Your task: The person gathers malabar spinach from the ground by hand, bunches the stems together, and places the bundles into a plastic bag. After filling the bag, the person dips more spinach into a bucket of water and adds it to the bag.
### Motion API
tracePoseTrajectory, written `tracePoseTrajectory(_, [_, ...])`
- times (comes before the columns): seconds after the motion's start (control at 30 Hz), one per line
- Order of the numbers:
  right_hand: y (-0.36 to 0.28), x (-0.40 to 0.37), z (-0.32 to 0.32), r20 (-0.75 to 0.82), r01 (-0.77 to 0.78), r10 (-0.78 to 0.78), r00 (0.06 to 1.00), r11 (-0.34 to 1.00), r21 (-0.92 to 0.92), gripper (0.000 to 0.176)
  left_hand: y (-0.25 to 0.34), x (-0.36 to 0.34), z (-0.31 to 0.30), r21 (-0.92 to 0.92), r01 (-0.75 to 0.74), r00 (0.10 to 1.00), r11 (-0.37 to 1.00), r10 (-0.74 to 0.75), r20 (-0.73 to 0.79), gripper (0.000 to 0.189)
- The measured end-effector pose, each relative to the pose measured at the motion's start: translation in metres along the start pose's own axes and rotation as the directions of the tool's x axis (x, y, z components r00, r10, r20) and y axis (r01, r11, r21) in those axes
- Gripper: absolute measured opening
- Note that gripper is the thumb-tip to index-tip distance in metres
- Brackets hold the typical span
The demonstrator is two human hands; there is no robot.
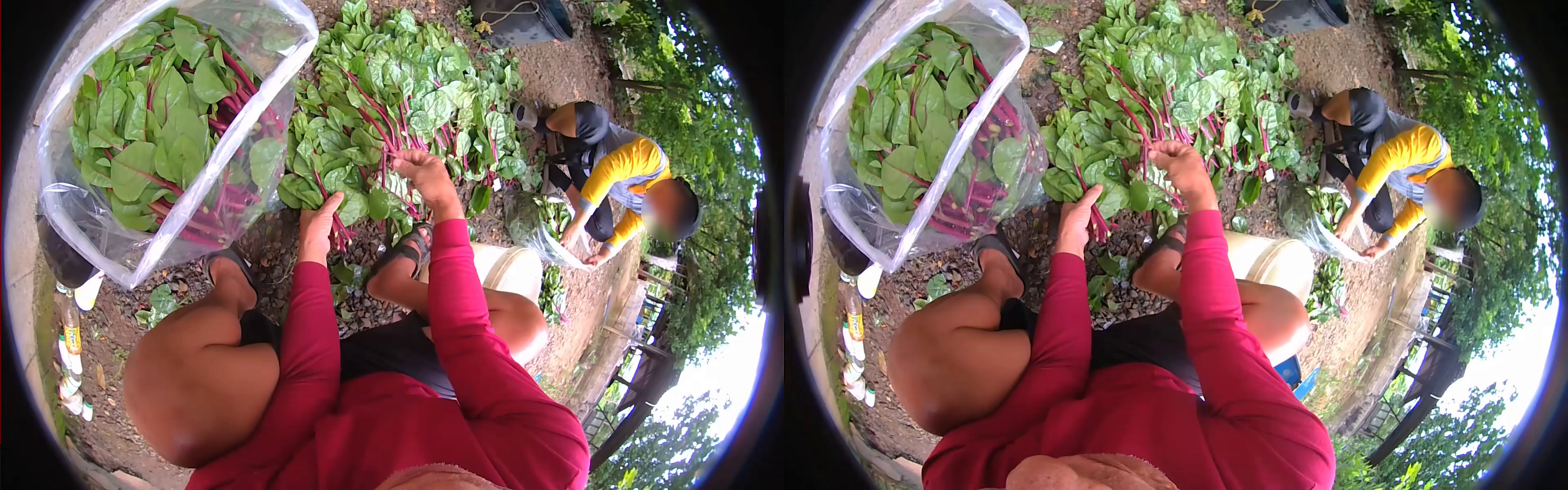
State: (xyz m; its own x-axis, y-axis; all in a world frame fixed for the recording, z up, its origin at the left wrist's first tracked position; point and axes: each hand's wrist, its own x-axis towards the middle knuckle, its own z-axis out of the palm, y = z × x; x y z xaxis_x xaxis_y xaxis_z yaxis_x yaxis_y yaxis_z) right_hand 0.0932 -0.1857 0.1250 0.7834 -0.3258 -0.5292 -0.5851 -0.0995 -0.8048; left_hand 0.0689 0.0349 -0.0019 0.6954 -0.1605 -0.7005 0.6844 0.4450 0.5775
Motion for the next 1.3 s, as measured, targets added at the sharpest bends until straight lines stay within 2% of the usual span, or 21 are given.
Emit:
tracePoseTrajectory(0.1, [-0.001, -0.011, -0.001, -0.013, 0.112, -0.112, 0.994, 0.992, -0.056, 0.014, 0.001, -0.001, 0.002, -0.018, -0.002, 1.000, 1.000, 0.002, 0.011, 0.059])
tracePoseTrajectory(0.17, [0.004, -0.021, 0.011, 0.021, 0.247, -0.250, 0.968, 0.931, -0.268, 0.015, 0.001, -0.001, 0.004, -0.032, -0.061, 0.997, 0.998, 0.062, 0.034, 0.063])
tracePoseTrajectory(0.23, [0.011, -0.033, 0.032, 0.080, 0.363, -0.369, 0.926, 0.810, -0.461, 0.017, 0.000, -0.001, 0.004, -0.031, -0.088, 0.996, 0.996, 0.089, 0.031, 0.066])
tracePoseTrajectory(0.27, [0.024, -0.036, 0.043, 0.069, 0.292, -0.289, 0.955, 0.875, -0.385, 0.018, 0.000, -0.002, 0.004, -0.024, -0.088, 0.996, 0.996, 0.088, 0.018, 0.067])
tracePoseTrajectory(0.37, [0.031, -0.057, 0.063, 0.181, 0.124, -0.038, 0.983, 0.860, -0.496, 0.023, -0.001, -0.003, 0.002, -0.010, -0.068, 0.998, 0.998, 0.068, 0.009, 0.068])
tracePoseTrajectory(0.5, [0.042, -0.062, 0.071, 0.228, 0.129, -0.015, 0.974, 0.860, -0.494, 0.024, 0.007, -0.006, 0.002, -0.054, 0.026, 1.000, 0.998, -0.026, 0.000, 0.071])
tracePoseTrajectory(0.57, [0.040, -0.064, 0.073, 0.266, 0.176, -0.028, 0.964, 0.815, -0.552, 0.026, 0.016, -0.016, 0.011, -0.038, -0.004, 0.999, 0.999, 0.002, -0.045, 0.061])
tracePoseTrajectory(0.6, [0.043, -0.063, 0.076, 0.320, 0.276, -0.108, 0.941, 0.791, -0.546, 0.027, 0.020, -0.021, 0.016, -0.030, -0.020, 0.997, 0.999, 0.018, -0.068, 0.057])
tracePoseTrajectory(0.7, [0.037, -0.061, 0.074, 0.320, 0.131, 0.035, 0.947, 0.866, -0.483, 0.025, 0.000, -0.004, 0.003, -0.051, 0.001, 1.000, 0.999, -0.001, -0.005, 0.046])
tracePoseTrajectory(0.73, [0.046, -0.050, 0.064, 0.281, 0.206, -0.068, 0.957, 0.842, -0.499, 0.022, -0.008, 0.001, -0.001, -0.004, 0.030, 0.998, 1.000, -0.030, -0.061, 0.040])
tracePoseTrajectory(0.77, [0.033, -0.047, 0.056, 0.089, 0.051, -0.010, 0.996, 0.885, -0.463, 0.021, -0.008, 0.002, -0.003, 0.013, 0.012, 0.998, 1.000, -0.011, -0.064, 0.040])
tracePoseTrajectory(0.8, [0.064, -0.022, 0.040, -0.019, 0.132, -0.145, 0.989, 0.942, -0.308, 0.022, -0.007, 0.002, -0.004, 0.032, -0.004, 0.998, 0.999, 0.006, -0.066, 0.040])
tracePoseTrajectory(0.83, [0.064, -0.008, 0.026, -0.125, 0.175, -0.235, 0.964, 0.913, -0.368, 0.023, -0.007, 0.000, -0.003, 0.050, -0.017, 0.998, 0.999, 0.021, -0.062, 0.040])
tracePoseTrajectory(0.87, [0.073, 0.008, 0.013, -0.214, 0.130, -0.232, 0.949, 0.906, -0.404, 0.023, 0.000, -0.004, -0.001, 0.069, 0.066, 0.995, 0.995, -0.061, -0.082, 0.040])
tracePoseTrajectory(0.9, [0.070, 0.014, 0.005, -0.245, 0.069, -0.202, 0.948, 0.884, -0.463, 0.027, -0.004, -0.001, -0.002, 0.062, 0.065, 0.995, 0.996, -0.059, -0.081, 0.040])
tracePoseTrajectory(0.97, [0.075, 0.027, 0.005, -0.164, 0.079, -0.191, 0.968, 0.849, -0.523, 0.031, -0.010, 0.003, -0.003, 0.051, 0.054, 0.995, 0.997, -0.049, -0.082, 0.040])
tracePoseTrajectory(1.0, [0.101, 0.046, 0.006, -0.156, -0.031, -0.035, 0.987, 0.918, -0.396, 0.038, -0.004, -0.001, 0.002, 0.023, 0.026, 0.997, 0.999, -0.024, -0.079, 0.042])
tracePoseTrajectory(1.13, [0.111, 0.053, 0.026, -0.147, 0.005, -0.088, 0.985, 0.872, -0.489, 0.043, 0.001, -0.005, 0.005, 0.024, -0.008, 0.996, 1.000, 0.010, -0.089, 0.045])
tracePoseTrajectory(1.23, [0.092, 0.039, 0.021, -0.122, -0.047, 0.014, 0.992, 0.960, -0.277, 0.039, 0.003, -0.004, 0.001, 0.028, 0.091, 0.994, 0.995, -0.089, -0.062, 0.048])
tracePoseTrajectory(1.3, [0.070, 0.023, 0.014, -0.136, -0.028, 0.013, 0.991, 0.994, -0.105, 0.034, 0.003, -0.001, 0.000, 0.012, 0.129, 0.990, 0.992, -0.128, -0.052, 0.050])
